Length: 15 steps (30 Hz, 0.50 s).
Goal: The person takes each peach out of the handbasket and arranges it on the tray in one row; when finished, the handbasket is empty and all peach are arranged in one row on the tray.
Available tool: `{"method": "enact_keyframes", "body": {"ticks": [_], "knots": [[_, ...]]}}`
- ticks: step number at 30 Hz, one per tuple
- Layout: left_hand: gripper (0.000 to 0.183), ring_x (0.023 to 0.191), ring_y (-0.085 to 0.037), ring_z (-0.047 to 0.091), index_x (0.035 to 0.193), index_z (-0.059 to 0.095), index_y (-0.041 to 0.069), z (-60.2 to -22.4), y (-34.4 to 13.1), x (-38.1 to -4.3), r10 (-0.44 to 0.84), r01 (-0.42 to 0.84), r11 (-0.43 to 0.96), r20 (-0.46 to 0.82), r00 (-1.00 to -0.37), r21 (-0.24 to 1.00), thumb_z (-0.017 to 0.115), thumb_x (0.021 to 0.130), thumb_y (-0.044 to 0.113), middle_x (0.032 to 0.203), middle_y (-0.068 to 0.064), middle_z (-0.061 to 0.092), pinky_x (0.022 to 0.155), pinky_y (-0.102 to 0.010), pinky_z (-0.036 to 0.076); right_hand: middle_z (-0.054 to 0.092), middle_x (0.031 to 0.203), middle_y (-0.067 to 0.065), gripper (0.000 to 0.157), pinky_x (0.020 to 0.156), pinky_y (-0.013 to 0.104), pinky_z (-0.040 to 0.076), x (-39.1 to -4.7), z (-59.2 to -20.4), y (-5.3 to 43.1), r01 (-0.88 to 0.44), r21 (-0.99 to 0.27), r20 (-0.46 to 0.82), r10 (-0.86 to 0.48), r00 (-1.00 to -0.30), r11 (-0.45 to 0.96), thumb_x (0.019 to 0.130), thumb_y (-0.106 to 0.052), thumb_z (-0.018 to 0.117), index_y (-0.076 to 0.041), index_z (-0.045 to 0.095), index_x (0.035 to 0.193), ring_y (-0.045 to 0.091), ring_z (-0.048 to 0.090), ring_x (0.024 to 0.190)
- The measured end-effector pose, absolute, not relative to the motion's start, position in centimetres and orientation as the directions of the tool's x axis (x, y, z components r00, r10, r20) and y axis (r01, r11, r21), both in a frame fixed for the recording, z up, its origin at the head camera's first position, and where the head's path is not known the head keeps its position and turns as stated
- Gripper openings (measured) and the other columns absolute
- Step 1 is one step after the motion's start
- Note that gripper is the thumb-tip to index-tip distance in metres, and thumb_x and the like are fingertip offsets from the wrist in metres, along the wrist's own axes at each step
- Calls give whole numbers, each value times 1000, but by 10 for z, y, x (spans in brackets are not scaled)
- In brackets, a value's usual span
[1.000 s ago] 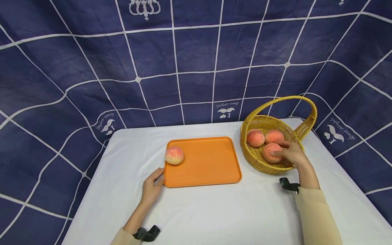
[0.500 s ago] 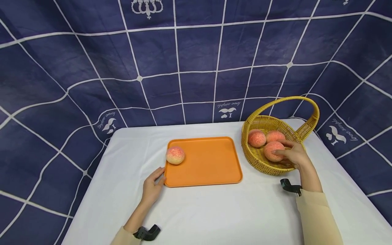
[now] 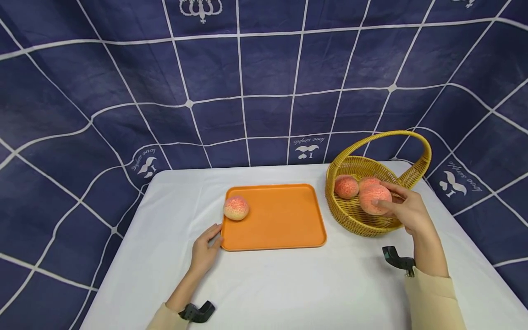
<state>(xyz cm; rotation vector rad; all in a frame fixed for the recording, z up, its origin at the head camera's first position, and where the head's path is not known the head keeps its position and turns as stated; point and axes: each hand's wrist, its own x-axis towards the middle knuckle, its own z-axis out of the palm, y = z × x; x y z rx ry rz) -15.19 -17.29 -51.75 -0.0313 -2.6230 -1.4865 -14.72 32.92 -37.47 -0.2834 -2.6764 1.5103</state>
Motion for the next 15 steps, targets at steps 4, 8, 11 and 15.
{"method": "enact_keyframes", "body": {"ticks": [4,8,11,15], "knots": [[41,135,-36,47,130,60,-1,-517,-173,-152,-42,88,512,128,-991,854,65,90,1,140,-22,54,117,-50,32,54,123,12,66,65,27,61,-140,-365,316,47,-864,28,141,-990,502,90,-12,69,3,39,147,-5,60,82],[41,135,-36,47,130,60,-1,-517,-173,-152,-40,89,512,127,-991,854,65,90,1,141,-21,54,117,-50,32,52,119,-1,65,67,22,60,-137,-359,302,-24,-870,85,102,-991,492,88,-9,71,2,43,145,-6,57,91],[41,135,-36,47,130,60,-1,-517,-174,-152,-40,88,512,125,-991,855,65,90,1,141,-21,54,117,-50,32,50,128,4,63,69,17,58,-138,-356,290,-63,-856,119,79,-990,513,86,-9,73,1,47,142,-4,54,96],[40,135,-37,47,130,61,-1,-517,-173,-151,-40,87,510,125,-991,856,65,90,1,141,-22,54,116,-51,33,50,130,11,59,73,13,55,-143,-353,271,-108,-852,141,27,-990,512,85,-10,74,-1,52,139,-1,55,96]]}}
